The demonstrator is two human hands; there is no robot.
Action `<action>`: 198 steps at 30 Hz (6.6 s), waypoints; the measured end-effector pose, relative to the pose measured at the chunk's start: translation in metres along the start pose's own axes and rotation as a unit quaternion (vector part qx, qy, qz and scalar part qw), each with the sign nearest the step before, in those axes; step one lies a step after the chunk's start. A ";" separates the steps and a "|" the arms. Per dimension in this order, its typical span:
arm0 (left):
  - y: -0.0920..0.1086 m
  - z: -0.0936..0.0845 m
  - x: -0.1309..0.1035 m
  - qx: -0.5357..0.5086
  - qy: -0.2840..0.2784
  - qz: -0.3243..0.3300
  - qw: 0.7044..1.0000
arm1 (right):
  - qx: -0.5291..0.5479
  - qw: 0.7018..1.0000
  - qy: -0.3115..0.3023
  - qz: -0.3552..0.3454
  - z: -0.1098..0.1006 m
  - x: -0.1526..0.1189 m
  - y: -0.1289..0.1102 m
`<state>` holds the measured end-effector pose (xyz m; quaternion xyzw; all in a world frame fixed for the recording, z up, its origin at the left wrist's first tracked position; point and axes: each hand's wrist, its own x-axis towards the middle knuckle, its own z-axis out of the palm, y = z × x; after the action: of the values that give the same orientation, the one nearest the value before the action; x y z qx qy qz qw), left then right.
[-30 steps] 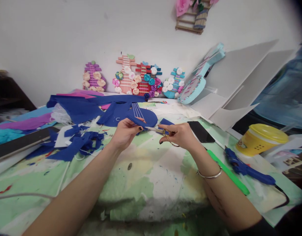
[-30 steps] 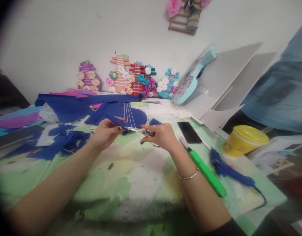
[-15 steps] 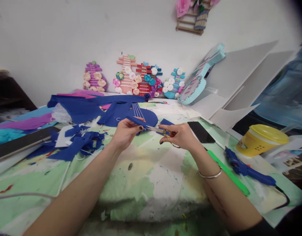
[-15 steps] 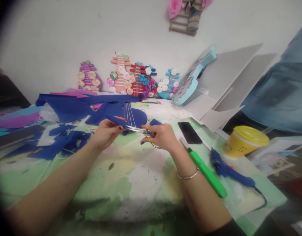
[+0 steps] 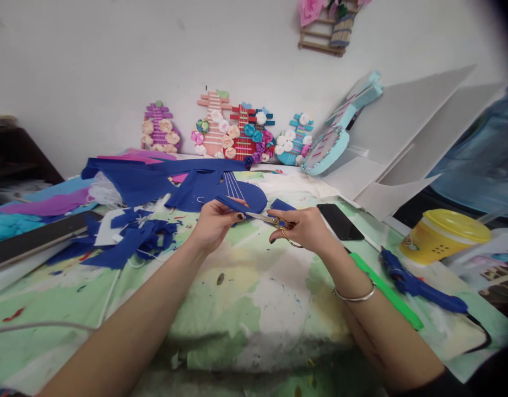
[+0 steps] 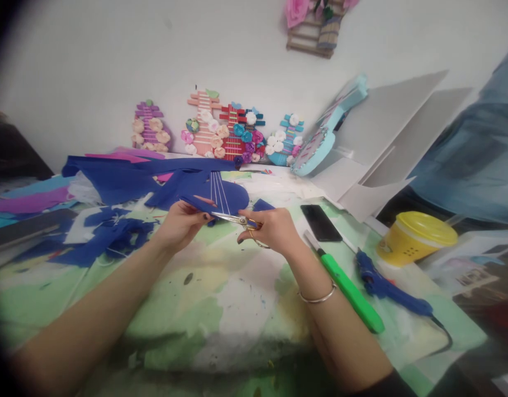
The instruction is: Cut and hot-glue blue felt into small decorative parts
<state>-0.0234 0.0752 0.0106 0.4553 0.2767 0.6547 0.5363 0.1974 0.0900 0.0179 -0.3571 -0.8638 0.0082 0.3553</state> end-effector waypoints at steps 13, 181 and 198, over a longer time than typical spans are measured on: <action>-0.001 -0.001 0.001 0.007 0.001 -0.006 1.000 | 0.057 0.997 -0.011 0.054 -0.001 0.000 -0.005; -0.018 0.000 0.000 0.142 -0.077 -0.073 0.984 | 0.295 0.921 -0.131 0.216 0.015 0.001 -0.004; -0.019 0.004 -0.001 0.092 -0.101 -0.059 0.989 | 0.345 0.898 -0.188 0.196 0.027 -0.002 -0.007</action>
<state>-0.0113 0.0791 -0.0042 0.5496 0.3062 0.5443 0.5549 0.1771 0.0897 -0.0017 -0.3661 -0.7700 0.4425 0.2782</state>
